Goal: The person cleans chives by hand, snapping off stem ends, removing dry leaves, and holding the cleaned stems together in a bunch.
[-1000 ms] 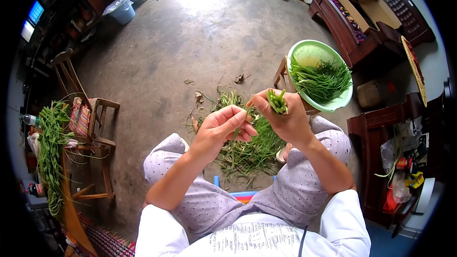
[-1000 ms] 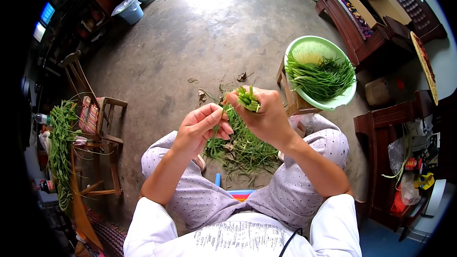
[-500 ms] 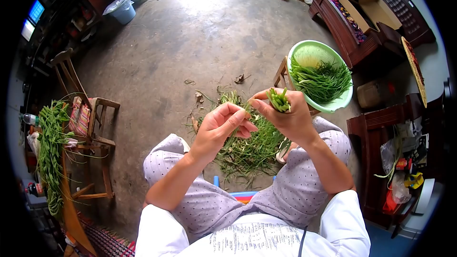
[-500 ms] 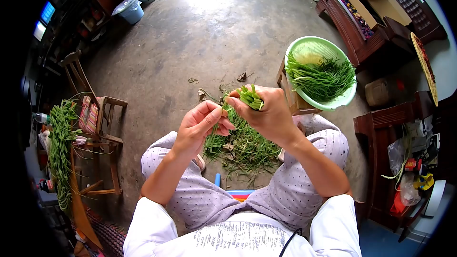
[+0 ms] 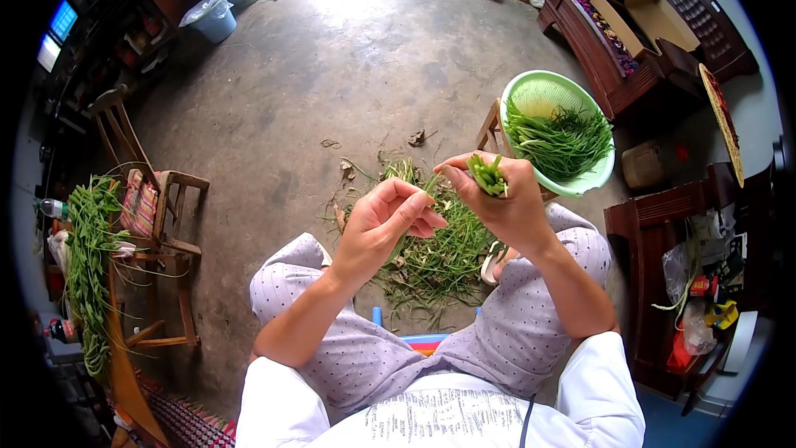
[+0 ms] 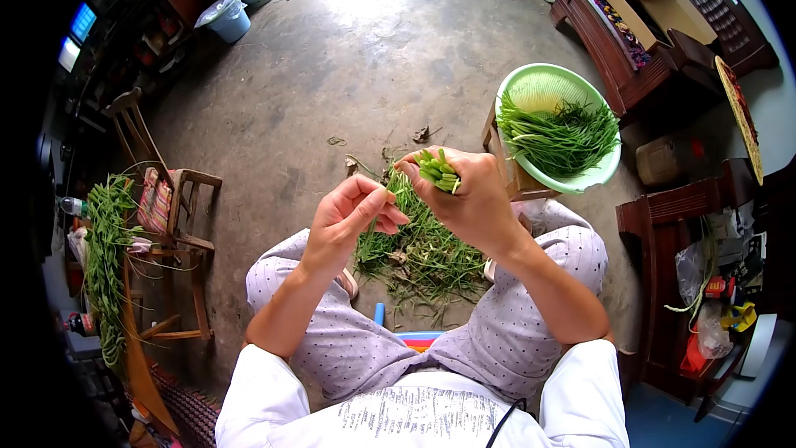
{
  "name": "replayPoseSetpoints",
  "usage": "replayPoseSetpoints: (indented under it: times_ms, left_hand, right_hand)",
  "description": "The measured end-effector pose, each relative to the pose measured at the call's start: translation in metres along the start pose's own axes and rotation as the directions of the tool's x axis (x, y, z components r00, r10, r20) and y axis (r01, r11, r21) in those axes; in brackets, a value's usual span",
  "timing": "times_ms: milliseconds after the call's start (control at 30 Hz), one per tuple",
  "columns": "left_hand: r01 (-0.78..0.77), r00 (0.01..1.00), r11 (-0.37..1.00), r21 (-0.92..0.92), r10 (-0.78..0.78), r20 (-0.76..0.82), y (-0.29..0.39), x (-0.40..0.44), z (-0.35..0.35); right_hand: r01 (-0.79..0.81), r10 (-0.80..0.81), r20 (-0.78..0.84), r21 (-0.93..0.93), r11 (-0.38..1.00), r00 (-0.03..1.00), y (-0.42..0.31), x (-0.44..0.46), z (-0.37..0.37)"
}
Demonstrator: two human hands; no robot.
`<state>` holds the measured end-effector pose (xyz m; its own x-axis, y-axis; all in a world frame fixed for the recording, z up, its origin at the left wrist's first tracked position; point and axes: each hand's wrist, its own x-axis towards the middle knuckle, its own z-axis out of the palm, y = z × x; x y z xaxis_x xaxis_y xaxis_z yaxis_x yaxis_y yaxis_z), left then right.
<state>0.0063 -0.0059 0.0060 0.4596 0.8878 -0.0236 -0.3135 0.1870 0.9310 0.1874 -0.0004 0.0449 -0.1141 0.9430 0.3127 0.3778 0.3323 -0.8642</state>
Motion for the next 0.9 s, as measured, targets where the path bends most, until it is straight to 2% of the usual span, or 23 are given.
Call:
replayPoseSetpoints:
  times_ms: [133,467,533,600,733,800,900]
  left_hand:
    - [-0.006,1.000,1.000,0.014,0.006,-0.002,0.000,0.000,-0.001]
    - [-0.087,0.995,0.993,0.074,0.090,-0.034,-0.005,0.001,-0.001]
    - [-0.092,0.995,0.993,0.077,0.095,-0.035,-0.006,0.001,-0.002]
    - [-0.096,0.994,0.992,0.079,0.100,-0.036,-0.006,0.001,-0.002]
    - [-0.074,0.997,0.995,0.068,0.076,-0.021,-0.003,0.001,0.000]
    - [-0.055,0.998,0.998,0.032,0.056,-0.011,-0.002,0.000,0.001]
    - [-0.010,1.000,1.000,0.013,0.010,0.003,-0.001,0.000,0.001]
  right_hand:
    - [-0.119,0.119,0.000,-0.024,0.993,0.993,0.003,0.001,-0.005]
    - [-0.079,0.081,0.040,-0.051,0.996,0.996,-0.004,0.000,-0.002]
    - [-0.146,0.146,0.010,0.007,0.989,0.989,-0.003,0.001,-0.006]
    - [-0.116,0.119,-0.054,0.062,0.991,0.991,0.006,0.002,-0.007]
    - [-0.149,0.154,-0.034,0.124,0.981,0.988,0.010,0.002,-0.008]
    - [-0.120,0.117,0.057,0.056,0.991,0.991,-0.002,0.001,-0.007]
    - [-0.153,0.139,0.099,0.156,0.976,0.985,-0.001,0.000,0.001]
